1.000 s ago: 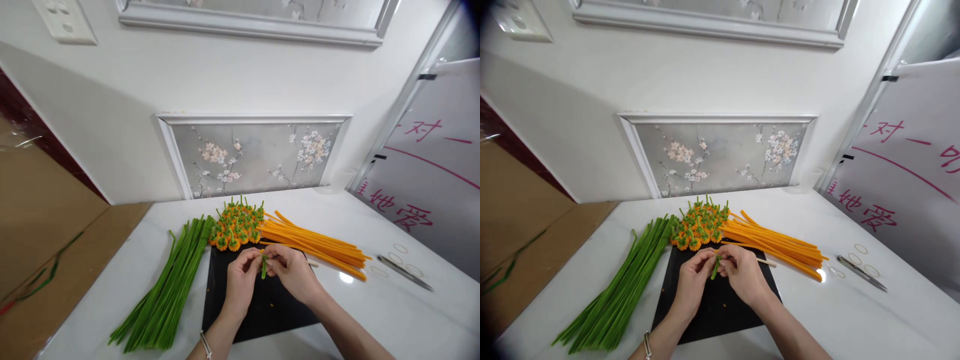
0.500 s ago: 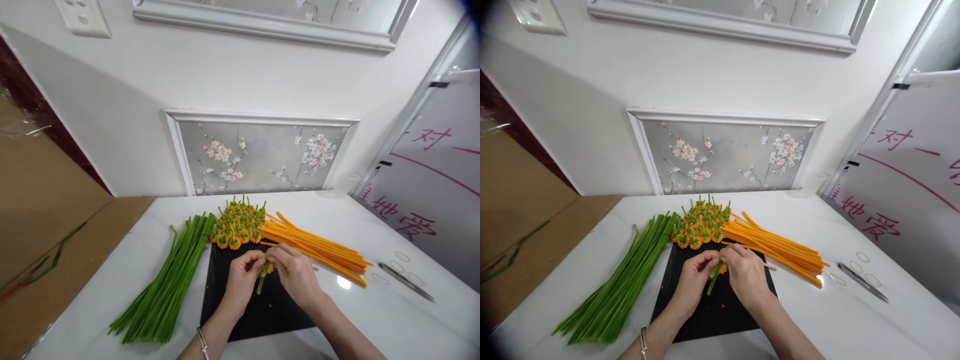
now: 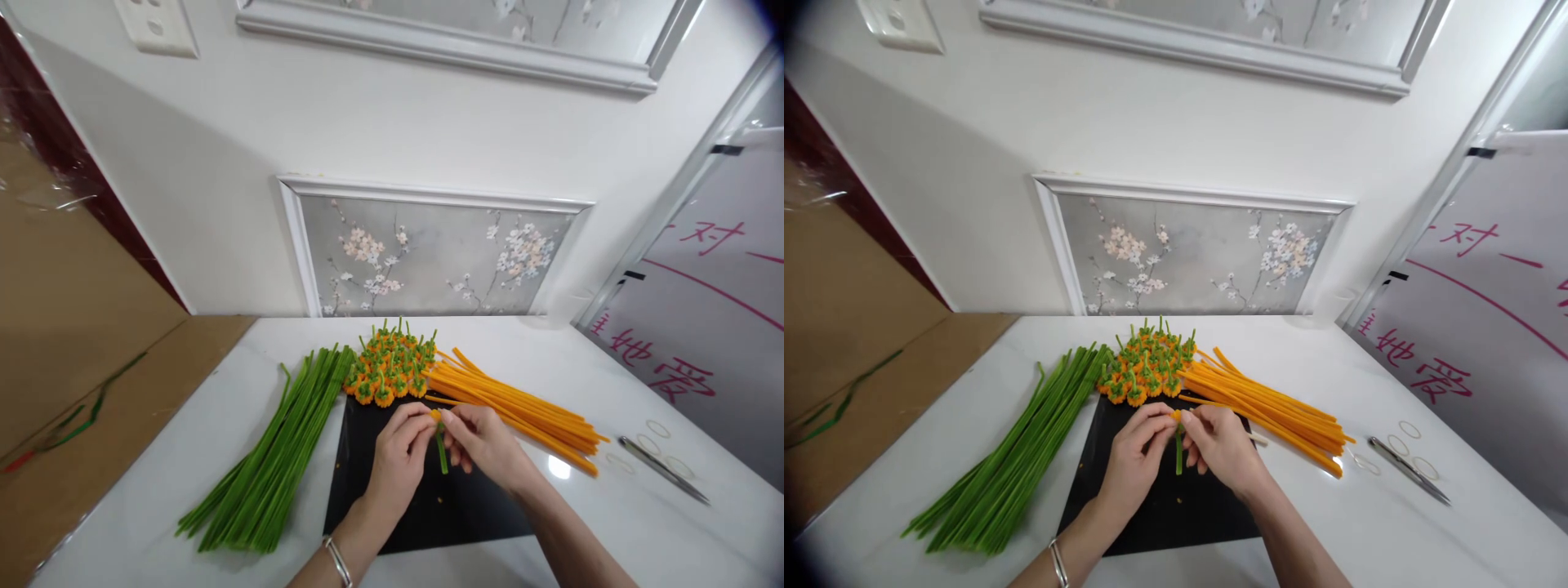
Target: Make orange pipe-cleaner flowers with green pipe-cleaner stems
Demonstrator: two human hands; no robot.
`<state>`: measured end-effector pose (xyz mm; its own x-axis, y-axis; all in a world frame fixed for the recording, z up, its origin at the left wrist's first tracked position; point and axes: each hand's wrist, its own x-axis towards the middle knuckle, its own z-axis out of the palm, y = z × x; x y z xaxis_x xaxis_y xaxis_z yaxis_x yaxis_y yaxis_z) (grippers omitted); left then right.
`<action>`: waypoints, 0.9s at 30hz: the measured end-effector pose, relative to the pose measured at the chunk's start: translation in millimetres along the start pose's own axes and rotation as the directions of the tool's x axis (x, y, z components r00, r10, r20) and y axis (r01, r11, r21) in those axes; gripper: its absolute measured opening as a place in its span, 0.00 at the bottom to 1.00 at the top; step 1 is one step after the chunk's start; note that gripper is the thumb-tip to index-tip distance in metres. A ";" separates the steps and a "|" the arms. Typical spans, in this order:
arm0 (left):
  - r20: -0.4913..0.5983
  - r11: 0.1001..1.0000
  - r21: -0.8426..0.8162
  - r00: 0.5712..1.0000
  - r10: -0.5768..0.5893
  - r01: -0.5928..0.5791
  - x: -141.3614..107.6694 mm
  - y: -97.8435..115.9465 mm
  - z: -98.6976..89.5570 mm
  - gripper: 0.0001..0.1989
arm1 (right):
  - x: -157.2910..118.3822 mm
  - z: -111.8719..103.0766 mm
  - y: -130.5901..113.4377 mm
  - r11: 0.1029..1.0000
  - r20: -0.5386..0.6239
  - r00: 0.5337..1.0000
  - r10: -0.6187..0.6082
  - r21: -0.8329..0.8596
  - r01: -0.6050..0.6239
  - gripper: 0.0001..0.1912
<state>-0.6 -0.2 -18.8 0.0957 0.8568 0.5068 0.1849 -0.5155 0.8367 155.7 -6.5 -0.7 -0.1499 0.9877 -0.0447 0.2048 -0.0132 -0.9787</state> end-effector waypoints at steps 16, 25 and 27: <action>0.089 0.954 0.157 0.966 0.243 -0.255 -4.0 -5.5 2.9 0.11 | -3.2 2.0 0.1 0.958 -0.094 0.984 -0.152 -0.257 0.123 0.08; 0.078 0.989 0.102 0.992 0.101 -0.108 -2.8 -5.5 4.1 0.08 | -5.0 2.0 -1.7 0.889 -0.114 0.943 -0.314 -0.385 0.249 0.05; 0.081 0.999 0.029 0.996 -0.040 0.038 -0.7 -5.9 4.5 0.06 | -7.2 1.8 -3.0 0.801 -0.042 0.922 -0.384 -0.511 0.311 0.08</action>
<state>2.7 2.3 -25.0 0.1675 0.8750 0.4543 0.2164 -0.4822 0.8489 154.4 -13.9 2.2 -0.1767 0.9225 0.3433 0.6122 0.3761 -0.6955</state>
